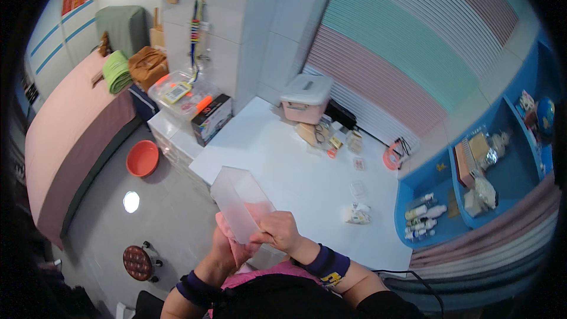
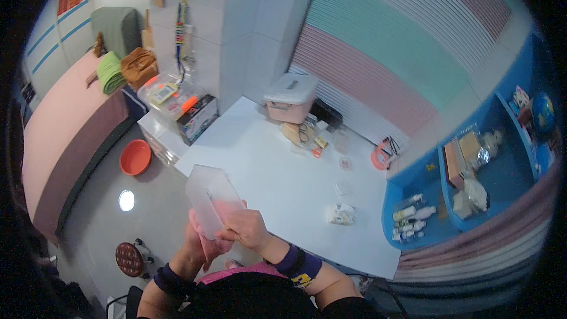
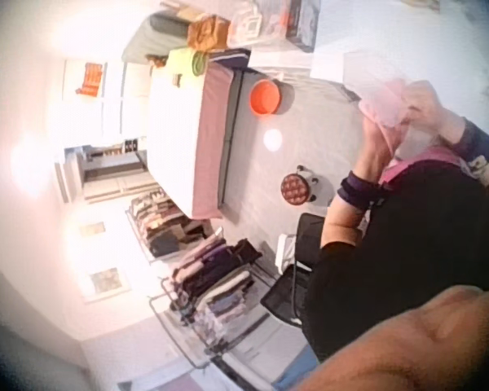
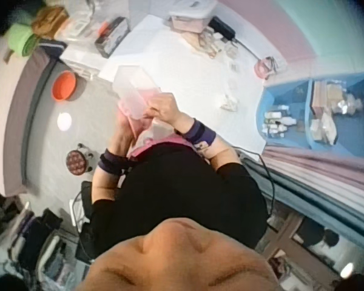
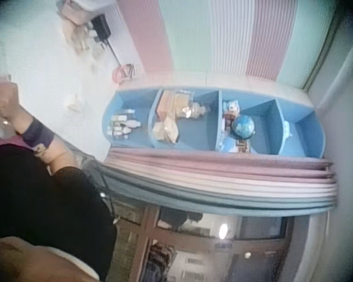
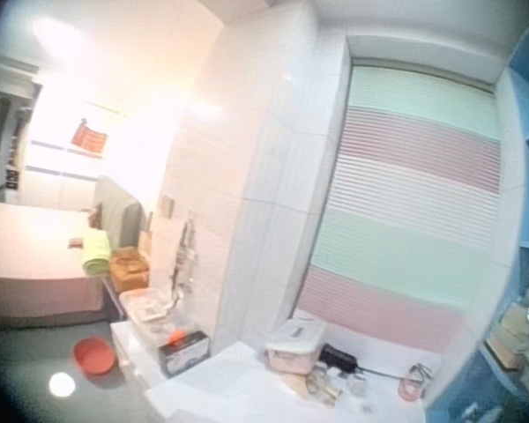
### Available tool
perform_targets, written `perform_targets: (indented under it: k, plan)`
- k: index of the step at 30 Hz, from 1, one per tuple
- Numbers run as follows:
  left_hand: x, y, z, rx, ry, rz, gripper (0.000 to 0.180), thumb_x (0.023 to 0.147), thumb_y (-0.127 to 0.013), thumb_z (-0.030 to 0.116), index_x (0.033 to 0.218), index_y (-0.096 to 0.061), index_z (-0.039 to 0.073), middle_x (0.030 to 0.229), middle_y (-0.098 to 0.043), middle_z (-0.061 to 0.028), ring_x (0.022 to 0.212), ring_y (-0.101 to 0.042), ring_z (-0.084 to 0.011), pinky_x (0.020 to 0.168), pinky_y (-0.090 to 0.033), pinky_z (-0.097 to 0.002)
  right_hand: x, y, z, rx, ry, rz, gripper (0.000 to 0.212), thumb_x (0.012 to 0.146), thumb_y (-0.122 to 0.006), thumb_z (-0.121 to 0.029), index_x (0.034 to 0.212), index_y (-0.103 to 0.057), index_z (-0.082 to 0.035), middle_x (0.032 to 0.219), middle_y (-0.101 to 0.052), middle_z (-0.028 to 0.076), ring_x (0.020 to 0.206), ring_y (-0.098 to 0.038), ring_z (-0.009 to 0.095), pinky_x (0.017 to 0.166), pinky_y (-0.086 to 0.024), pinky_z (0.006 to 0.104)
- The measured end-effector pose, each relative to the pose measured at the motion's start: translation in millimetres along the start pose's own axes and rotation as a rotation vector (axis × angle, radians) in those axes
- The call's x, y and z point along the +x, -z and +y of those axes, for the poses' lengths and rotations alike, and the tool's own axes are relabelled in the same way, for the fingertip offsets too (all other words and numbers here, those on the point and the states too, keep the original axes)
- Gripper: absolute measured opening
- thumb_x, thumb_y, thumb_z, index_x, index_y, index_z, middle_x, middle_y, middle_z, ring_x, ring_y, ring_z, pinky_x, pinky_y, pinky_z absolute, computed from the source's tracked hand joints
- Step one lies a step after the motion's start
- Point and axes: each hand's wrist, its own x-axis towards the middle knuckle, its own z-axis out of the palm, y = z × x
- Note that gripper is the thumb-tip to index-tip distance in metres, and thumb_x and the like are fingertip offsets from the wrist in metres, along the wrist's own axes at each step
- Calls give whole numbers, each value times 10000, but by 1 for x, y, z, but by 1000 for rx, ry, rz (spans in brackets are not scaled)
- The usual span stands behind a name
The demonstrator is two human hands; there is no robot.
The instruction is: The person organizes various small items on a white desk, including bottles, boxes, and containers. They use a pink cloth to wipe the items and place them into a pink plastic storage box.
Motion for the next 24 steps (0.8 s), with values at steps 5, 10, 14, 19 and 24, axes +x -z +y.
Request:
perform_targets:
  k: [5, 10, 14, 19, 24]
  plan:
    - [32, 13, -13, 366, 136, 172, 524, 924, -379, 446, 1089, -566, -14, 901, -649, -166, 689, -638, -275, 520, -528, -415, -17, 21, 27, -94, -233, 53, 359, 792, -728, -345, 675, -535, -66, 620, -519, 77, 543, -541, 285, 483, -416, 383]
    - [71, 12, -17, 936, 337, -112, 488, 980, -331, 386, 1083, -562, -31, 912, -653, -191, 574, -601, -234, 477, -494, -326, -66, 52, 78, -250, -572, 36, 303, 851, -688, -314, 707, -546, -89, 652, -566, 90, 583, -566, 304, 504, -427, 395]
    - [94, 29, -31, 920, -49, 208, 318, 1001, -387, 240, 1143, -543, 2, 956, -642, -116, 708, -620, -157, 560, -501, -279, -123, 73, 117, -367, -577, 25, 285, 868, -661, -315, 718, -564, -93, 664, -573, 66, 638, -592, 286, 544, -461, 406]
    - [117, 10, -42, 943, -67, 253, 325, 1009, -394, 258, 1133, -551, 2, 964, -632, -77, 825, -624, -154, 684, -514, -289, -188, 88, 157, -434, -457, -86, 256, 871, -639, -333, 725, -571, -133, 711, -550, 19, 722, -566, 227, 624, -462, 365]
    - [134, 17, -55, 950, 12, 225, 312, 1012, -405, 254, 1133, -545, 3, 1009, -634, -94, 869, -630, -170, 738, -521, -302, -222, 95, 187, -476, -315, -219, 230, 850, -649, -340, 712, -576, -171, 735, -539, -26, 766, -536, 182, 687, -443, 326]
